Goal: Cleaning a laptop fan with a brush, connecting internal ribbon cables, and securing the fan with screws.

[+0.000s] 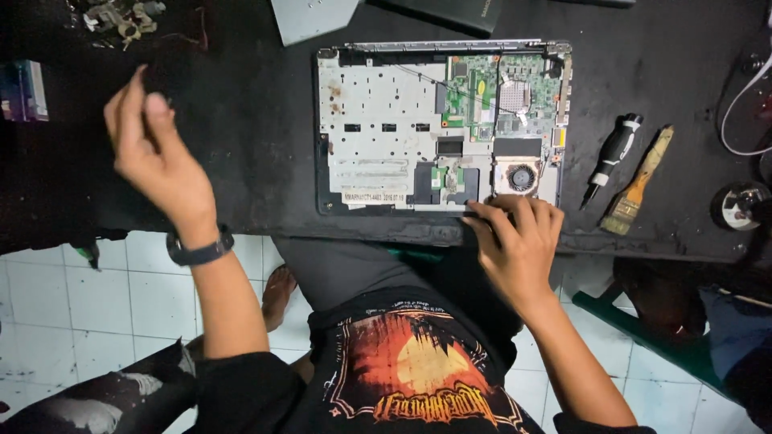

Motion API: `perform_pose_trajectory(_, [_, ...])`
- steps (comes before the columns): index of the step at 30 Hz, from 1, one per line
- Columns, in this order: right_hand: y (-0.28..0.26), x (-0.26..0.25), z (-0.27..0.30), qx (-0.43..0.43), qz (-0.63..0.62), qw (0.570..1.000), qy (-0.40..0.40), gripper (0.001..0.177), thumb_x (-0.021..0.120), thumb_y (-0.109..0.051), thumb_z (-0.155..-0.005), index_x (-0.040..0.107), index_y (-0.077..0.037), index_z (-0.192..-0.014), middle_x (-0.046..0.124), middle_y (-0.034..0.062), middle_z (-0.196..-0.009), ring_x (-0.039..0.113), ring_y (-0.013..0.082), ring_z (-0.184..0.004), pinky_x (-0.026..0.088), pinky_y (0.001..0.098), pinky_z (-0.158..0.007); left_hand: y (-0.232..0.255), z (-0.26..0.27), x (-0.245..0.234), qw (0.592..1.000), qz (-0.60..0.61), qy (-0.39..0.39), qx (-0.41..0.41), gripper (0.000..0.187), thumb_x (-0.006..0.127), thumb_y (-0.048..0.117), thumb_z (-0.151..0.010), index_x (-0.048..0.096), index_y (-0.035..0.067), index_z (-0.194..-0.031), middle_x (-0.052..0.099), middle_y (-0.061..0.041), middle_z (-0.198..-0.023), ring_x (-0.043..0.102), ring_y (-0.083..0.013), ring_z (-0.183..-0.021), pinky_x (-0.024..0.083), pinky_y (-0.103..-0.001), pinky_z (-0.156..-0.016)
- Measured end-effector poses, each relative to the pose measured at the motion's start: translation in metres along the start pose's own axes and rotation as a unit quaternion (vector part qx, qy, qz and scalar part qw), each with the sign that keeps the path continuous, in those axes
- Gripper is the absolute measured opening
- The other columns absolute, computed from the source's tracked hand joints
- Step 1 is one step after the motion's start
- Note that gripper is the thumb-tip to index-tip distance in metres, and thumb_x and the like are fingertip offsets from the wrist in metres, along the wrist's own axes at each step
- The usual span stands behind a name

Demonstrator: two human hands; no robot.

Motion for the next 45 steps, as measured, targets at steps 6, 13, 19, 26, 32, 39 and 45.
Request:
perform_pose_trajectory(6, [-0.012,-0.022,-0.012,0.067,-0.103,0.992,-0.023,0.020,0.076,-0.029,-0.100,0.075,-0.014,-0.113,0.064,0.0067,-0.110,0.057,0.0267,-0.107,0.033,0.0399,-0.091,0.067,0.032,0.025,0.918,0.276,0.088,-0.271,0.013,0.060,0.029,-0.109,0.060,0.016,-0.108,0.067,-0.003,-0.109,0.068,-0.0148,-0.089,0.049,-0.020,-0.066])
perform_pose_trajectory(13, [-0.012,-0.031,-0.017,0.177,-0.415,0.892,0.015,0.004,0.072,-0.004,-0.097,0.076,-0.002,-0.096,0.073,0.0135,-0.088,0.068,0.0292,-0.081,0.051,0.0382,-0.079,0.129,0.071,0.099,0.823,0.440,-0.046,-0.357,0.019,0.062,0.019,-0.106,0.070,0.003,-0.113,0.073,-0.011,-0.095,0.072,-0.0153,-0.085,0.062,-0.028,-0.074])
perform_pose_trajectory(19, [-0.016,-0.014,-0.019,0.247,-0.470,0.847,0.036,0.027,0.068,-0.009,-0.100,0.056,0.000,-0.123,0.065,0.0165,-0.099,0.068,0.0256,-0.084,0.056,0.0396,-0.078,0.137,0.097,0.116,0.819,0.461,-0.100,-0.326,0.020,0.064,0.013,-0.105,0.069,-0.002,-0.117,0.074,-0.019,-0.105,0.074,-0.0228,-0.094,0.066,-0.040,-0.080])
perform_pose_trajectory(26, [-0.010,0.005,-0.024,0.260,-0.543,0.797,0.046,0.015,0.063,-0.011,-0.105,0.065,0.004,-0.108,0.067,0.0190,-0.083,0.070,0.0249,-0.074,0.059,0.0363,-0.071,0.154,0.099,0.119,0.810,0.472,-0.127,-0.323,0.019,0.068,0.014,-0.103,0.071,0.000,-0.115,0.074,-0.014,-0.110,0.072,-0.0163,-0.099,0.063,-0.036,-0.085])
perform_pose_trajectory(32, [0.003,0.002,-0.009,0.279,-0.526,0.799,0.084,0.015,0.064,-0.008,-0.106,0.062,0.007,-0.104,0.066,0.0223,-0.083,0.070,0.0264,-0.076,0.058,0.0374,-0.071,0.135,0.099,0.118,0.788,0.490,-0.117,-0.354,0.019,0.070,0.012,-0.101,0.069,-0.002,-0.114,0.070,-0.011,-0.111,0.076,-0.0261,-0.101,0.065,-0.035,-0.082])
perform_pose_trajectory(39, [-0.010,0.004,-0.008,0.246,-0.571,0.777,0.095,0.015,0.064,-0.003,-0.102,0.057,0.010,-0.104,0.064,0.0244,-0.079,0.072,0.0327,-0.070,0.061,0.0389,-0.059,0.151,0.080,0.114,0.745,0.521,-0.085,-0.408,0.019,0.069,0.013,-0.101,0.059,0.001,-0.112,0.070,-0.012,-0.100,0.076,-0.0244,-0.094,0.068,-0.037,-0.079])
perform_pose_trajectory(45, [-0.004,0.005,0.004,0.233,-0.616,0.748,0.083,0.018,0.063,-0.008,-0.101,0.052,0.006,-0.102,0.067,0.0282,-0.093,0.074,0.0383,-0.085,0.064,0.0402,-0.057,0.140,0.086,0.116,0.768,0.485,-0.068,-0.413,0.019,0.074,0.021,-0.099,0.061,0.008,-0.106,0.073,-0.007,-0.105,0.071,-0.0129,-0.100,0.064,-0.035,-0.088])
Point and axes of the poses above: each hand's wrist, its own z-axis away from the middle knuckle, its own x-axis out of the palm, y = z × x, the point moved 3 cm from there along -z, towards the middle knuckle
